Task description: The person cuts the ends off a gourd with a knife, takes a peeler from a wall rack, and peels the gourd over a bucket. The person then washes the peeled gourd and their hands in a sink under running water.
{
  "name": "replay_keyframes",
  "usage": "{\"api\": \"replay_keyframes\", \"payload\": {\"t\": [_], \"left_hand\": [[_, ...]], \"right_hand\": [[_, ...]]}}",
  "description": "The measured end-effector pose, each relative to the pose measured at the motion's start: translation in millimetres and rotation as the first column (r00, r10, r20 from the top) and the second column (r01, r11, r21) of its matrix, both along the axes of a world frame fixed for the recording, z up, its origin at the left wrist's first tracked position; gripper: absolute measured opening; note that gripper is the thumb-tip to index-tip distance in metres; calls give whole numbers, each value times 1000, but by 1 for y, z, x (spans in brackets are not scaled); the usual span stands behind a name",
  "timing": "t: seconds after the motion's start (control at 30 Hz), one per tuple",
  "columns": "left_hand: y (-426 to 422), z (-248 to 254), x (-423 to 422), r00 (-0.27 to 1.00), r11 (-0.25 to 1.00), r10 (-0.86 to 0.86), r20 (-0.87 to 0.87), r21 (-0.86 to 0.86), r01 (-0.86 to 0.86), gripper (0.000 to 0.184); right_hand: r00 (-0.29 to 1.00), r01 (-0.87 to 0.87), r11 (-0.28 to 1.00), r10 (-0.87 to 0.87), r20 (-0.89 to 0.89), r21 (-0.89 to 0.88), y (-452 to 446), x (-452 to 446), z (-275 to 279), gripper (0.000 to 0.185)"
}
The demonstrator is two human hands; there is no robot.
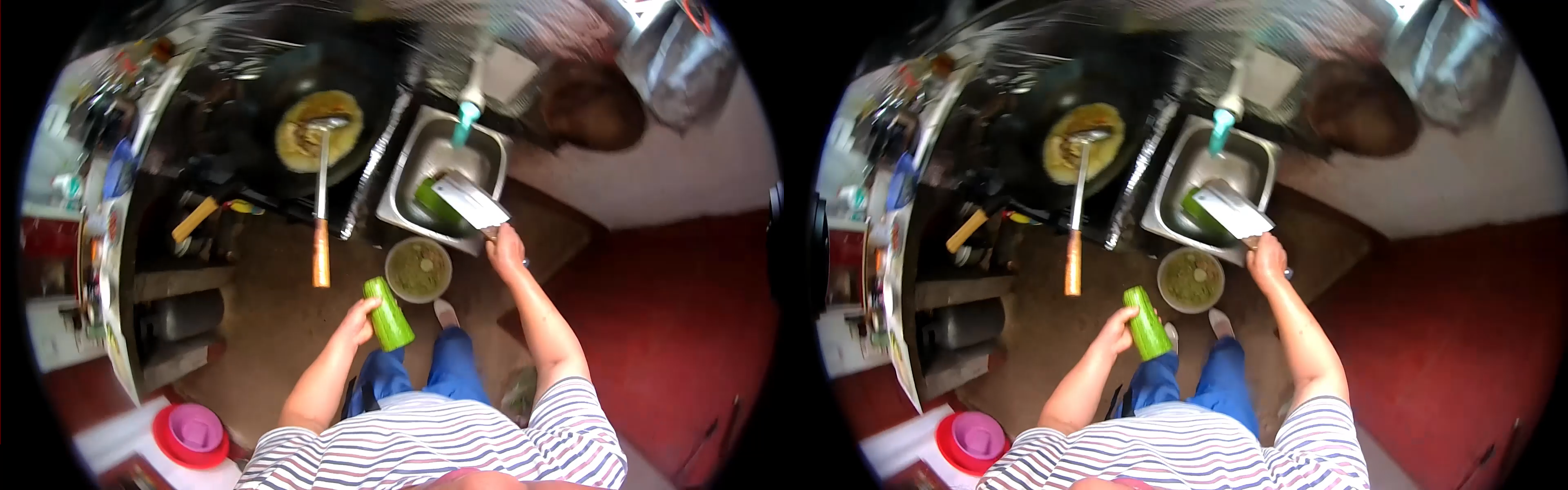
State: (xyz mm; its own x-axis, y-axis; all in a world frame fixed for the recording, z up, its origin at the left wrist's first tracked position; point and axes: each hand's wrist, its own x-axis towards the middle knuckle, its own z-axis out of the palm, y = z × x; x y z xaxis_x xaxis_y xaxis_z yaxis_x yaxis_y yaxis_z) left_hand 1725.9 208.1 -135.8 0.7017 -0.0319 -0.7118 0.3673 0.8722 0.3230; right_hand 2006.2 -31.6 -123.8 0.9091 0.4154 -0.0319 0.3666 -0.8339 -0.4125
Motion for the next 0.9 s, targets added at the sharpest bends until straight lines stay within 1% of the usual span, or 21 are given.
{"api": "replay_keyframes", "payload": {"t": [0.03, 0.07, 0.1, 0.13, 0.17, 0.2, 0.23, 0.27, 0.33, 0.4, 0.47, 0.5, 0.6, 0.67, 0.7, 0.73, 0.77, 0.8, 0.83, 0.87, 0.9], "left_hand": [[-1, 7, -12, 999, 999, 44, 9, 21, -45, 43], [-6, 14, -23, 996, 995, 87, 17, 38, -88, 45], [-10, 17, -37, 985, 985, 173, -23, 21, -172, 46], [-14, 21, -53, 966, 968, 250, -66, 2, -251, 47], [-20, 27, -66, 938, 944, 330, -104, 28, -329, 48], [-26, 34, -79, 904, 915, 403, -144, 55, -399, 50], [-34, 40, -90, 875, 888, 460, -154, 89, -451, 51], [-42, 37, -105, 821, 846, 534, -203, 130, -518, 51], [-54, 44, -125, 759, 798, 602, -247, 158, -582, 49], [-65, 44, -147, 693, 735, 675, -253, 150, -661, 49], [-77, 50, -166, 702, 729, 675, -227, 62, -682, 50], [-82, 56, -171, 684, 708, 697, -215, 63, -703, 50], [-99, 74, -185, 655, 670, 733, -186, 29, -742, 51], [-108, 79, -200, 628, 633, 766, -141, -11, -774, 51], [-113, 81, -210, 625, 628, 769, -136, -24, -778, 51], [-119, 84, -222, 621, 622, 777, -102, -23, -783, 50], [-124, 86, -234, 616, 616, 785, -67, -23, -788, 49], [-129, 86, -249, 611, 610, 789, -62, -39, -791, 49], [-133, 84, -267, 594, 592, 804, -14, -69, -803, 50], [-138, 83, -286, 573, 573, 819, 34, -99, -813, 50], [-142, 82, -307, 546, 554, 832, 96, -127, -823, 50]], "right_hand": [[998, 29, 993, -34, -46, -110, 16, 29, -6, 20], [999, 20, 980, -27, -35, -197, 29, 57, -20, 14], [999, 35, 961, -32, 16, -274, 39, 85, -40, 10], [998, 46, 941, -26, 66, -335, 51, 101, -45, 20], [996, 8, 935, 23, 82, -354, 56, 116, -51, 17], [986, -32, 922, 92, 138, -386, 58, 127, -64, 18], [974, -88, 902, 168, 155, -422, 60, 136, -75, 17], [955, -139, 875, 242, 171, -464, 59, 142, -83, 16], [944, -210, 814, 313, 105, -541, 62, 147, -87, 16], [919, -253, 816, 371, 136, -519, 57, 149, -101, 17], [912, -260, 802, 387, 137, -537, 52, 143, -99, 18], [902, -279, 782, 412, 126, -558, 50, 142, -97, 18], [881, -283, 741, 452, 141, -609, 45, 125, -75, 19], [890, -291, 765, 437, 131, -574, 45, 98, -54, 19], [885, -323, 774, 451, 117, -545, 45, 78, -43, 19], [894, -352, 768, 445, 50, -534, 48, 59, -37, 18], [914, -377, 763, 397, -80, -525, 53, 35, -33, 19], [895, -441, 713, 391, -214, -545, 56, 11, -38, 26], [871, -488, 754, 389, -299, -441, 59, -33, -7, 29], [798, -602, 714, 530, -286, -358, 53, -66, -12, 25], [747, -663, 686, 573, -338, -300, 55, -109, 7, 21]]}}
